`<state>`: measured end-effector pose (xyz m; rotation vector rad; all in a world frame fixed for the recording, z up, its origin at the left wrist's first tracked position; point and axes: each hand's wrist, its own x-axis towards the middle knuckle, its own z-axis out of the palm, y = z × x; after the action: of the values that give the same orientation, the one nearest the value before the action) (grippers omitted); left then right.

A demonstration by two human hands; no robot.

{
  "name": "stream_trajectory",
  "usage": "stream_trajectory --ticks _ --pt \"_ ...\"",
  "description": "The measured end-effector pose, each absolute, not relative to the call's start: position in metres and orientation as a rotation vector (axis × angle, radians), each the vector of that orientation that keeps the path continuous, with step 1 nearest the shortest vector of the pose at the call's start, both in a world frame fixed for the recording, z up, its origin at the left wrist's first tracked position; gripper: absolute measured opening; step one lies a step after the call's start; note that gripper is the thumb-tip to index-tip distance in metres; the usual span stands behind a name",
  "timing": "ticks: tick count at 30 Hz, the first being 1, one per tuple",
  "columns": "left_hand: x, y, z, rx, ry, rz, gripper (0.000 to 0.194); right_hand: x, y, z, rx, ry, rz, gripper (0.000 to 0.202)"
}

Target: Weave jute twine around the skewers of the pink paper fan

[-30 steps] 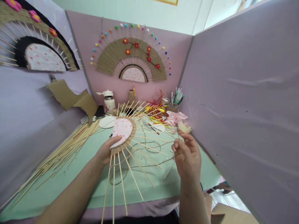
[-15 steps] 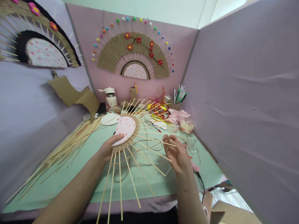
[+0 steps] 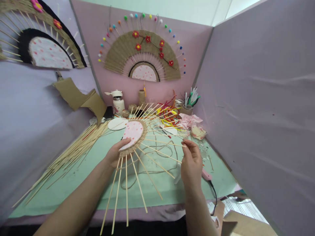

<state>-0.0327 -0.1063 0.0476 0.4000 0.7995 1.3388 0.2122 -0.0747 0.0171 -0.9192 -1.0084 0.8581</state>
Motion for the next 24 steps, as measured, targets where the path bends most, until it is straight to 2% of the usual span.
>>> stream_trajectory --ticks 8,16,24 --pt "-0.033 -0.107 0.044 0.457 0.834 1.32 0.016 0.203 -0.08 0.016 -0.858 -1.111 0.925 0.032" --pt "-0.033 -0.107 0.042 0.46 0.808 1.309 0.015 0.203 -0.076 0.008 -1.001 -1.273 1.004 0.021" --pt "-0.034 -0.104 0.047 0.317 0.739 1.363 0.034 0.208 -0.079 0.014 -1.139 -1.508 0.86 0.03"
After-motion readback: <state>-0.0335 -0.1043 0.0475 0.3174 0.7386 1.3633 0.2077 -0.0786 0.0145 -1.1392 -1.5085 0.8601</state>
